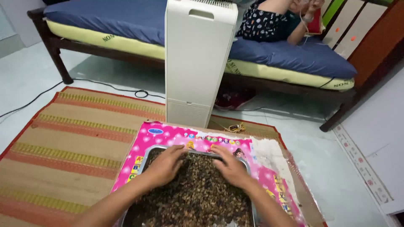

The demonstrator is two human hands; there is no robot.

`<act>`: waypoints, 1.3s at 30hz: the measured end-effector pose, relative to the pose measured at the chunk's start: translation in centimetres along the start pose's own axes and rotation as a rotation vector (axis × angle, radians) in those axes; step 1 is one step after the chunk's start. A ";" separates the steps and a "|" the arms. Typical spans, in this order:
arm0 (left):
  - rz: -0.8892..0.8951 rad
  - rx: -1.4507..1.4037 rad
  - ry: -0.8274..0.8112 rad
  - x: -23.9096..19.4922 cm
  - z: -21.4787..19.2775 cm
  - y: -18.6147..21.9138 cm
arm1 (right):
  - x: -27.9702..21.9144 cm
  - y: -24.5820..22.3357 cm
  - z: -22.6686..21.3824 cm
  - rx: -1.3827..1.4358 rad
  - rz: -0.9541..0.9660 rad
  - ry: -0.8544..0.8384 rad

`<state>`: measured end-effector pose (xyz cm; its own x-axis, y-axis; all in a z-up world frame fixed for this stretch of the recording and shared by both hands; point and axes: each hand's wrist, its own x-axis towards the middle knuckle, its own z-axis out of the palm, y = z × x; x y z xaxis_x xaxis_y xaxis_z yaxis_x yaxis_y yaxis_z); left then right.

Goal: The person sits on the floor and uses both hands to sift through a large tray of dark seeds. They pick out specific items and place them on a pink mat to the right of the tray.

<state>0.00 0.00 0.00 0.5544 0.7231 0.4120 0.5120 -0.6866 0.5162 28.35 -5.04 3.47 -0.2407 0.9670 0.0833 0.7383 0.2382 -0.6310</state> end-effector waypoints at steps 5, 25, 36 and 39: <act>-0.050 0.038 -0.220 0.4 2.6 1.0 | 1.4 -1.7 4.2 0.043 -0.060 -0.111; -0.428 -0.179 -0.053 -10.1 -3.5 3.9 | -10.8 -2.5 1.0 -0.037 0.023 0.209; 0.194 -0.129 -0.524 -9.2 1.5 7.5 | -10.5 -9.4 0.4 -0.246 0.583 -0.315; 0.228 0.008 -0.451 -7.4 2.5 7.8 | -10.5 -8.2 3.6 -0.165 0.524 -0.364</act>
<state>1.52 -10.91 -0.89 0.8802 0.4513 0.1471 0.3488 -0.8251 0.4444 22.58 -17.44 4.96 0.0002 0.8732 -0.4874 0.8956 -0.2170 -0.3884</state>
